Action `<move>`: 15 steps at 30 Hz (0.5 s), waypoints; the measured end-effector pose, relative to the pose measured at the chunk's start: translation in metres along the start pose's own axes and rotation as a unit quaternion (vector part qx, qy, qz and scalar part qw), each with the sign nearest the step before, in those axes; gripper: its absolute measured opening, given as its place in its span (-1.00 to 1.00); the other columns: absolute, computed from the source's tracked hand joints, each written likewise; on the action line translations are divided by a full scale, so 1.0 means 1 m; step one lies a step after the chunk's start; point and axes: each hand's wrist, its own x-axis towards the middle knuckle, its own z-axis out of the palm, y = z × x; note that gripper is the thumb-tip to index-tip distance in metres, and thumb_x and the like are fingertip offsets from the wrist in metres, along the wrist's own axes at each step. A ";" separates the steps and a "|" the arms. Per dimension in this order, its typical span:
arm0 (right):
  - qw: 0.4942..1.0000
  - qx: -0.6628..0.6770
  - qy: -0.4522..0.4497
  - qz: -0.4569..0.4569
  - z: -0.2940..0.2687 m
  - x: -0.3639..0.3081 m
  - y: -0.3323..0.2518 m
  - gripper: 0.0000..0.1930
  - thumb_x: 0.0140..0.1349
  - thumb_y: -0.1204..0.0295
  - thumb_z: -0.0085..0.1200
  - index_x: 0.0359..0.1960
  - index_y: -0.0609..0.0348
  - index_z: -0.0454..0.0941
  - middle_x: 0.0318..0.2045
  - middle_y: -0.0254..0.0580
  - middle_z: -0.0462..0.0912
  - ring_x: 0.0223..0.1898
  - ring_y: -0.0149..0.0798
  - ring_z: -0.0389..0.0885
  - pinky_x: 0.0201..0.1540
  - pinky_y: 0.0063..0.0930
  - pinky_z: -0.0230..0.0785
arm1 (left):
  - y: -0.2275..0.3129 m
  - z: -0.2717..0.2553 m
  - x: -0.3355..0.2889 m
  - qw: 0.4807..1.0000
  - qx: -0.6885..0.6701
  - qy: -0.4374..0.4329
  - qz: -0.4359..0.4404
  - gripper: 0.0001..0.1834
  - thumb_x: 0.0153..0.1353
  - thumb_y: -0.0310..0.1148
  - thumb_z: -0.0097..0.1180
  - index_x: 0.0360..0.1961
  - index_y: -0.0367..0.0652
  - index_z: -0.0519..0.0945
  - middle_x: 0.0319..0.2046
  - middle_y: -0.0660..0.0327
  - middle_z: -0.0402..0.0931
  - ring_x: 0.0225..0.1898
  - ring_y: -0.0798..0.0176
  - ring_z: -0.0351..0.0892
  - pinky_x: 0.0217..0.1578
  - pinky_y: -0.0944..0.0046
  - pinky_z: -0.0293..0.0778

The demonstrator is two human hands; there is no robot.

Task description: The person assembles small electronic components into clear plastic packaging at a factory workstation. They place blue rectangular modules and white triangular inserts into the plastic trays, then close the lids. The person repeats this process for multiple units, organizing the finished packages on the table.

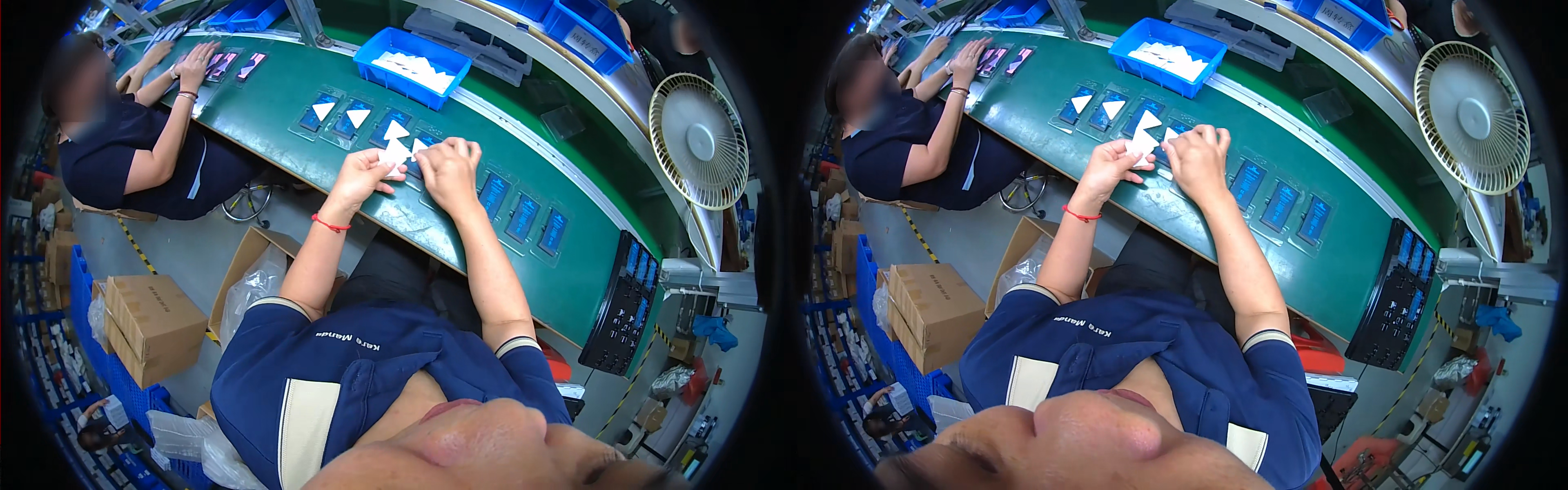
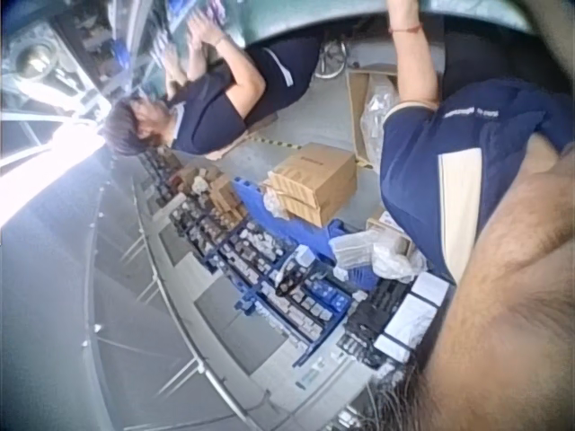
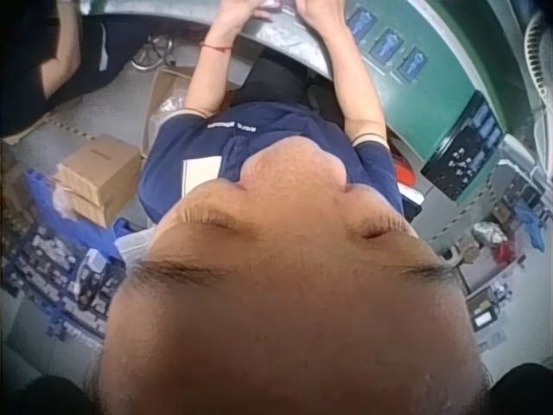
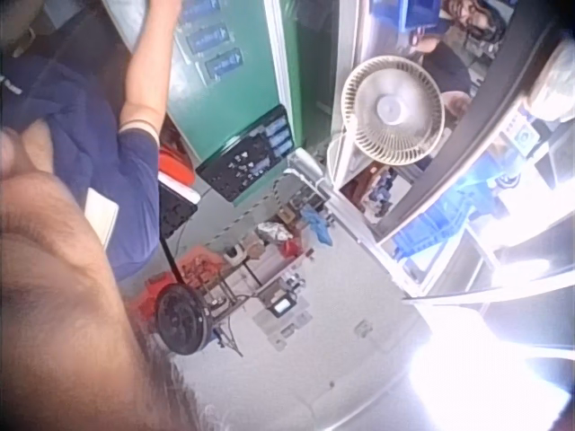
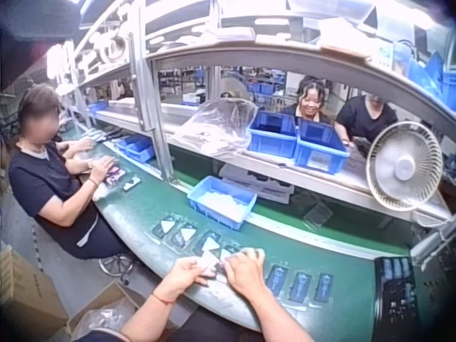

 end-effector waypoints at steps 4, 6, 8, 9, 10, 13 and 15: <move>0.973 0.210 -0.010 0.098 -0.019 -0.005 0.008 -0.87 0.05 0.31 0.27 -0.40 0.03 0.72 -0.35 -0.36 0.69 -0.14 -0.26 0.51 0.05 -0.22 0.09 | -0.005 0.023 0.001 0.997 0.050 -0.064 -0.004 -0.81 0.31 -0.46 0.05 -0.10 -0.31 0.58 -0.23 0.12 0.66 -0.25 0.31 0.69 -0.44 0.44 0.60; 0.963 0.256 -0.014 0.084 -0.024 -0.012 0.018 -0.90 0.04 0.35 0.27 -0.41 0.02 0.71 -0.38 -0.38 0.69 -0.18 -0.27 0.53 0.04 -0.26 0.10 | -0.005 0.030 0.001 0.995 0.064 -0.070 -0.008 -0.80 0.31 -0.46 0.05 -0.11 -0.32 0.58 -0.24 0.13 0.66 -0.25 0.31 0.69 -0.46 0.46 0.59; 0.992 0.097 0.072 0.047 -0.039 -0.024 0.017 -0.93 0.03 0.41 0.27 -0.42 0.01 0.70 -0.40 -0.40 0.68 -0.20 -0.27 0.54 0.02 -0.25 0.13 | -0.008 0.029 0.003 0.995 0.081 -0.065 0.001 -0.81 0.30 -0.46 0.06 -0.12 -0.33 0.59 -0.23 0.13 0.66 -0.25 0.31 0.69 -0.47 0.46 0.58; 0.998 0.018 0.062 0.018 -0.045 -0.031 0.019 -0.92 0.03 0.41 0.27 -0.40 0.01 0.70 -0.39 -0.40 0.68 -0.19 -0.26 0.53 0.03 -0.23 0.12 | -0.009 0.029 0.004 0.994 0.089 -0.059 0.001 -0.81 0.29 -0.46 0.08 -0.14 -0.32 0.60 -0.26 0.15 0.66 -0.31 0.37 0.69 -0.54 0.50 0.54; 0.997 -0.060 0.051 -0.011 -0.048 -0.037 0.020 -0.90 0.03 0.41 0.27 -0.38 0.01 0.69 -0.38 -0.39 0.67 -0.19 -0.25 0.52 0.03 -0.21 0.11 | -0.009 0.030 0.004 0.994 0.089 -0.057 -0.004 -0.82 0.28 -0.46 0.09 -0.16 -0.32 0.60 -0.28 0.16 0.67 -0.37 0.40 0.67 -0.57 0.51 0.50; 0.997 -0.064 -0.023 -0.041 -0.051 -0.052 0.019 -0.87 0.05 0.40 0.27 -0.33 0.02 0.70 -0.37 -0.39 0.66 -0.19 -0.24 0.50 0.04 -0.19 0.10 | -0.003 0.037 0.003 0.993 0.094 -0.063 -0.010 -0.85 0.25 -0.47 0.12 -0.21 -0.31 0.63 -0.33 0.20 0.67 -0.52 0.49 0.59 -0.67 0.55 0.39; 0.999 0.020 0.004 0.026 -0.054 -0.052 0.018 -0.85 0.06 0.40 0.27 -0.30 0.04 0.70 -0.37 -0.38 0.66 -0.18 -0.24 0.49 0.07 -0.18 0.09 | -0.002 0.044 0.002 0.992 0.100 -0.079 -0.003 -0.87 0.23 -0.48 0.15 -0.25 -0.31 0.64 -0.37 0.22 0.67 -0.62 0.54 0.52 -0.71 0.55 0.32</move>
